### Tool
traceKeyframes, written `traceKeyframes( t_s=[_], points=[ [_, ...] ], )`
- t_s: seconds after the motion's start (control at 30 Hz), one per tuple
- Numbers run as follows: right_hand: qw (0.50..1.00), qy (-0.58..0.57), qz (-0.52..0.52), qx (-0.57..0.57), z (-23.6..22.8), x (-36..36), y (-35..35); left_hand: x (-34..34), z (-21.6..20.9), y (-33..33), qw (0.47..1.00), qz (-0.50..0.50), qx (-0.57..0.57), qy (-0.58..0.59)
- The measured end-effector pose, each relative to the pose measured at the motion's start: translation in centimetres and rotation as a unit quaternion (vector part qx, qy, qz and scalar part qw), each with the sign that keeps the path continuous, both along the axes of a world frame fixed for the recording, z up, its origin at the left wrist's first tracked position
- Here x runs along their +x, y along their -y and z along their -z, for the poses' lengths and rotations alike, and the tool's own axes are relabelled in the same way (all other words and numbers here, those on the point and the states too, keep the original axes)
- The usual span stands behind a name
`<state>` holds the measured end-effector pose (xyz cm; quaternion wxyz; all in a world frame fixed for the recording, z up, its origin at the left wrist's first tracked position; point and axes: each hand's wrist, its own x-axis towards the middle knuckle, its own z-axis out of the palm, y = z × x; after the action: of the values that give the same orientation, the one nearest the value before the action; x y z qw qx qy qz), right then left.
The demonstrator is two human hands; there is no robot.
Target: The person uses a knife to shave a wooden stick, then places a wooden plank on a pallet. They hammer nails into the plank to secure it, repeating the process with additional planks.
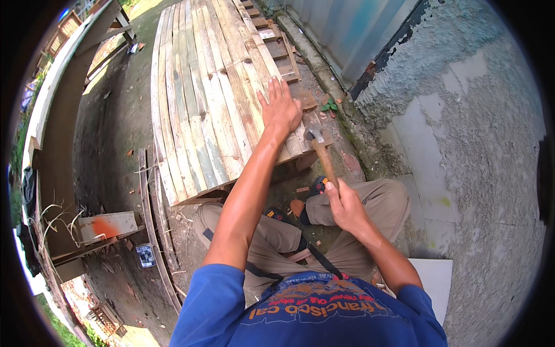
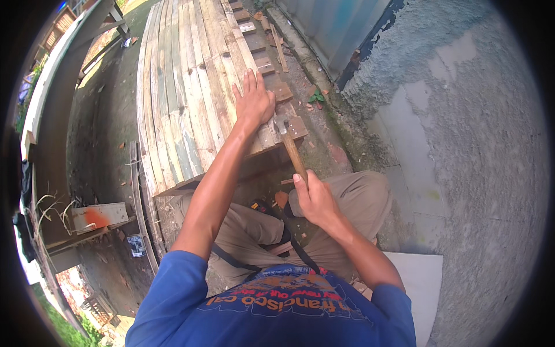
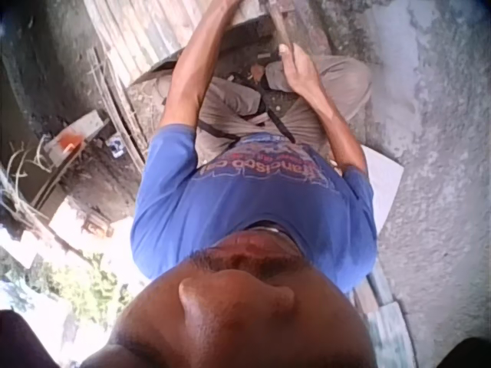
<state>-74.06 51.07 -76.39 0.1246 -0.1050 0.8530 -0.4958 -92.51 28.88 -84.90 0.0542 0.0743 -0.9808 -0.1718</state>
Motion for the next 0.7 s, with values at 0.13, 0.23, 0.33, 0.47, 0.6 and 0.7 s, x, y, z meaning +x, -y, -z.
traceKeyframes(
  t_s=[0.13, 0.23, 0.33, 0.47, 0.6, 0.7],
  points=[
    [0.998, 0.004, 0.034, -0.058, -0.6, -0.3, -0.4, -0.1, 0.1, 0.0, 1.000, 0.000, 0.009, 0.001],
    [0.994, -0.053, 0.017, -0.097, -0.6, -0.1, -0.1, 0.1, 0.2, 0.0, 1.000, -0.003, 0.003, -0.009],
    [0.996, -0.062, -0.036, 0.058, -0.7, 0.3, 0.5, 0.2, 0.2, 0.0, 1.000, -0.001, 0.007, -0.026],
    [0.988, 0.152, -0.007, 0.005, -2.9, 1.8, 0.4, 0.0, 0.5, 0.1, 0.999, -0.006, 0.005, -0.035],
    [0.987, -0.058, -0.029, -0.150, -4.4, 1.7, 1.7, -0.3, 0.9, 0.2, 0.997, -0.013, 0.030, -0.071],
    [0.985, -0.125, -0.021, -0.113, -3.4, -0.3, 3.1, -0.3, 1.2, 0.7, 0.993, -0.011, 0.066, -0.099]
  ],
)
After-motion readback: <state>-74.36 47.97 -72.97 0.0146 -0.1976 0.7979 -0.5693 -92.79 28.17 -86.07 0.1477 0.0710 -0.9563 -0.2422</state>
